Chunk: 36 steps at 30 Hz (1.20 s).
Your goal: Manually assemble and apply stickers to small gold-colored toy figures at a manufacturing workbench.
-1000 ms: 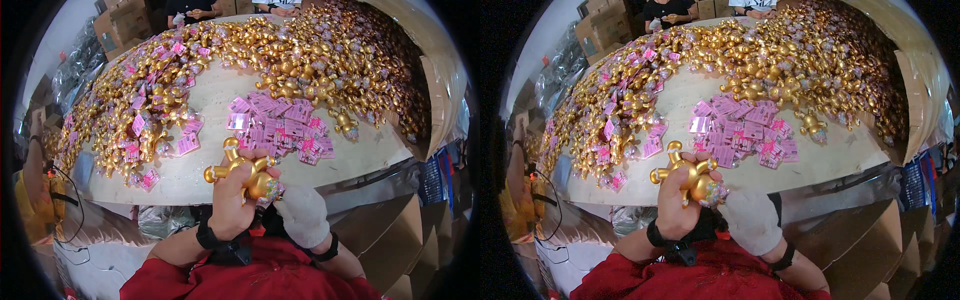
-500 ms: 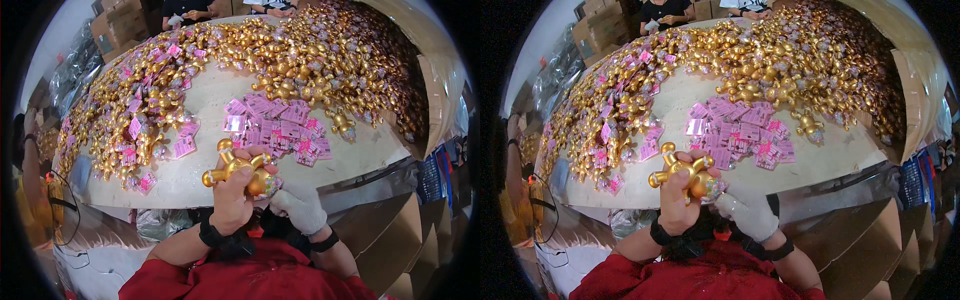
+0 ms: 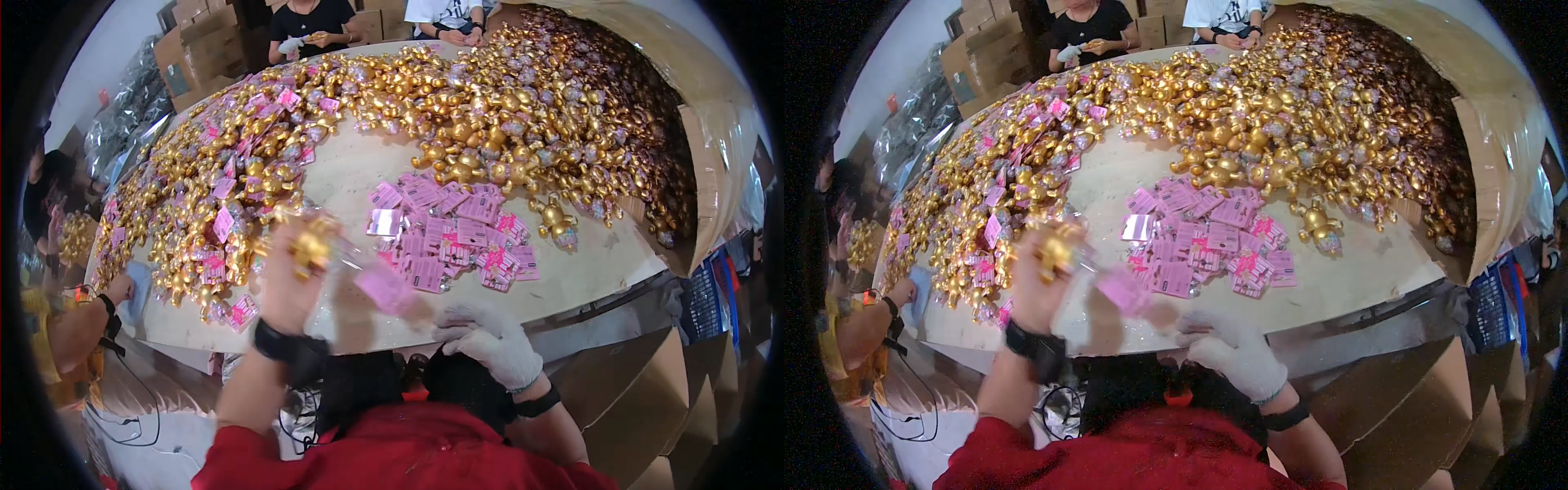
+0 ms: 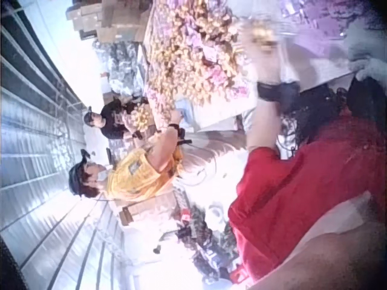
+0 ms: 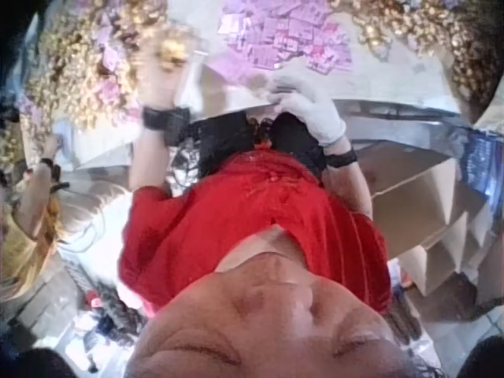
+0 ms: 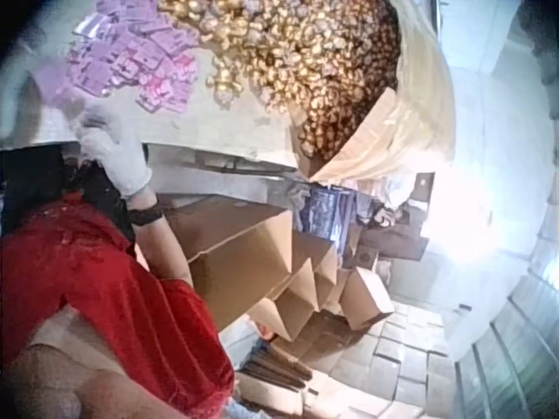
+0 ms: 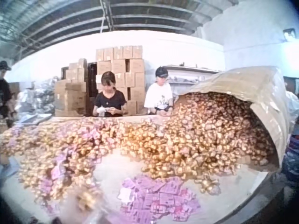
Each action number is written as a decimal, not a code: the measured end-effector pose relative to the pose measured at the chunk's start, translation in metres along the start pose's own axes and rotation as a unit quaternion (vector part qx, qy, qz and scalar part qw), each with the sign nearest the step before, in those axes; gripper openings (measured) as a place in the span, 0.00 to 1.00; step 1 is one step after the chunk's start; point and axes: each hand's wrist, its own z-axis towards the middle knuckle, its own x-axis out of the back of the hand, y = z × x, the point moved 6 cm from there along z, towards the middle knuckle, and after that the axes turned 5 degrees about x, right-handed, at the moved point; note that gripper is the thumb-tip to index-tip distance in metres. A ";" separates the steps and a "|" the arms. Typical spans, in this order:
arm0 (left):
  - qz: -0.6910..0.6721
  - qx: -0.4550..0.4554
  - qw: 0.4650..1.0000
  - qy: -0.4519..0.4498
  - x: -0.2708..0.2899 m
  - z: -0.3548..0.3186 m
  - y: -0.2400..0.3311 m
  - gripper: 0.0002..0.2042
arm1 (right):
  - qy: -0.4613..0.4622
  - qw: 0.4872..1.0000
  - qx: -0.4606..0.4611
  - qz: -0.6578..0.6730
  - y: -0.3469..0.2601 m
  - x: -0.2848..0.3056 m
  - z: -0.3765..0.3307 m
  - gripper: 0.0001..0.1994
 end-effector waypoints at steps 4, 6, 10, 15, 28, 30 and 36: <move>0.347 -0.105 0.925 0.117 0.131 0.070 0.081 0.20 | 0.045 0.998 -0.006 -0.037 -0.002 0.037 -0.016 0.14; 0.015 0.046 0.956 0.288 0.212 0.075 0.088 0.25 | 0.077 0.996 0.037 -0.012 -0.014 0.046 -0.020 0.12; 0.412 -0.118 0.845 0.320 0.176 0.084 0.089 0.25 | 0.155 0.985 0.078 -0.008 -0.023 0.073 -0.021 0.09; 0.351 0.031 0.936 -0.006 -0.003 0.046 0.011 0.15 | 0.298 0.944 0.140 0.033 -0.017 0.124 -0.022 0.09; 0.460 -0.088 0.834 -0.292 -0.167 -0.002 -0.052 0.13 | 0.305 0.944 0.124 0.007 -0.017 0.147 -0.023 0.09; 0.504 -0.131 0.797 -0.304 -0.192 0.008 -0.068 0.15 | 0.307 0.943 0.131 0.010 -0.015 0.148 -0.022 0.09; 0.584 -0.233 0.715 -0.307 -0.240 0.022 -0.081 0.18 | 0.304 0.943 0.128 0.029 -0.013 0.147 -0.024 0.08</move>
